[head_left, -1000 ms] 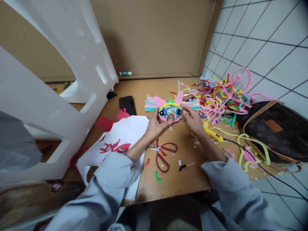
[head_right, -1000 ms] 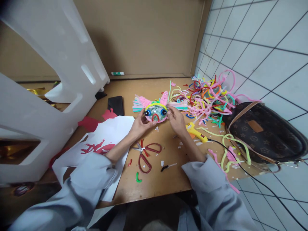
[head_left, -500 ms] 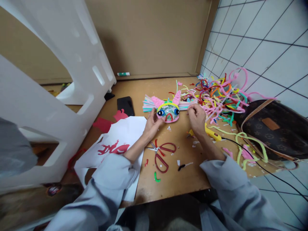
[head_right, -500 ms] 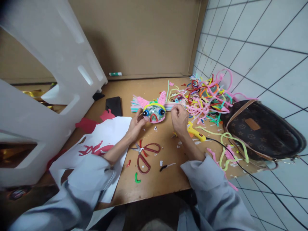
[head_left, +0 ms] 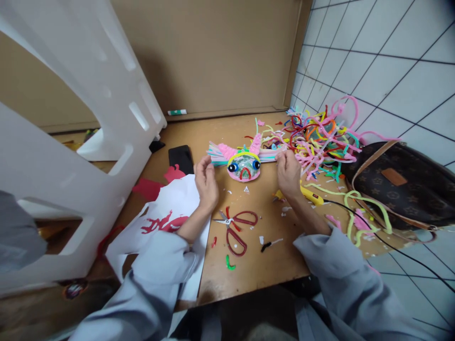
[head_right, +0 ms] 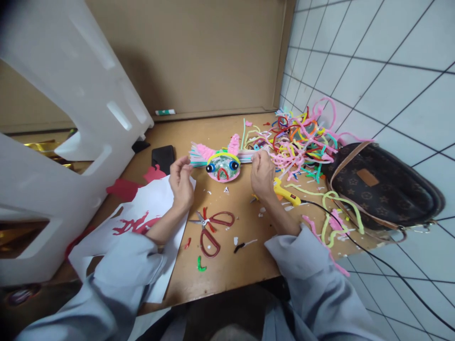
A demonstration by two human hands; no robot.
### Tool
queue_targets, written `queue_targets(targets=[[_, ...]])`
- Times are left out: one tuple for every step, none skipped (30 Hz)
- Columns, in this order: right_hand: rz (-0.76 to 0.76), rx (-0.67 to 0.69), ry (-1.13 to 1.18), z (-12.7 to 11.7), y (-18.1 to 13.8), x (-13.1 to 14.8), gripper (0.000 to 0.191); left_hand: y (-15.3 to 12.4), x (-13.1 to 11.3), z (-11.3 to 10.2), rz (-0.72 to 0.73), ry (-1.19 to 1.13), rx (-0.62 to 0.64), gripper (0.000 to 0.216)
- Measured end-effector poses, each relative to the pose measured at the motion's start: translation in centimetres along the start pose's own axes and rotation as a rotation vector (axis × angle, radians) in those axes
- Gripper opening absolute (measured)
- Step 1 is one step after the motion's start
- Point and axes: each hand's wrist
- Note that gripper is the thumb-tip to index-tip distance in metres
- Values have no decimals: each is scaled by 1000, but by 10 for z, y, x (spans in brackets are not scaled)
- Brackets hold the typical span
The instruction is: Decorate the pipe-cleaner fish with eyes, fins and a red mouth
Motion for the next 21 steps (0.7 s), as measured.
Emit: queue_targets(targets=[[6, -3, -1, 0, 0, 1, 21, 1, -2, -1, 41, 18, -14, 27], [12, -7, 1, -1, 0, 2, 23, 1, -5, -2, 77, 36, -25, 25], [16, -17, 5, -1, 0, 3, 25, 1, -8, -3, 106, 50, -32, 24], [19, -28, 14, -1, 0, 4, 28, 1, -11, -3, 128, 58, -38, 24], [19, -40, 25, -1, -1, 5, 31, 1, -14, -3, 144, 62, -37, 24], [18, -50, 38, -1, -1, 6, 33, 0, -16, -3, 159, 64, -31, 25], [15, -58, 52, -1, -2, 7, 34, -1, -19, -3, 176, 69, -21, 26], [11, -64, 67, -1, -3, 9, 35, -2, -20, -3, 197, 79, -4, 28], [6, -70, 82, -1, -4, 10, 35, -3, -22, -3, 220, 97, 17, 30], [0, -73, 98, -2, -5, 11, 35, -5, -24, -4, 245, 118, 42, 31], [-6, -75, 114, -3, -7, 13, 33, -7, -25, -4, 271, 140, 74, 33], [-15, -76, 130, -4, -8, 14, 31, -10, -28, -5, 303, 160, 109, 34], [-28, -74, 144, -5, -10, 15, 28, -13, -30, -5, 338, 180, 150, 36], [-46, -69, 154, -5, -11, 16, 25, -17, -34, -5, 377, 196, 189, 37], [-66, -62, 162, -6, -13, 16, 22, -21, -38, -4, 420, 213, 232, 38], [-87, -55, 171, -7, -14, 15, 20, -25, -43, -4, 464, 227, 264, 38], [-106, -49, 182, -8, -16, 15, 19, -30, -48, -3, 501, 226, 294, 36], [-122, -46, 191, -9, -17, 14, 17, -34, -52, -2, 534, 214, 332, 32], [-138, -46, 200, -11, -19, 13, 17, -39, -57, 0, 571, 207, 370, 27], [-156, -47, 204, -12, -21, 13, 16, -43, -61, 1, 605, 206, 394, 24], [-177, -48, 200, -15, -24, 13, 16, -46, -64, 1, 633, 209, 416, 21]])
Point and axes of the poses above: each hand's wrist, its own y-axis towards the middle knuckle, its own z-axis out of the palm, x = y × z, and after that the axes turned 7 degrees about -x, right-handed
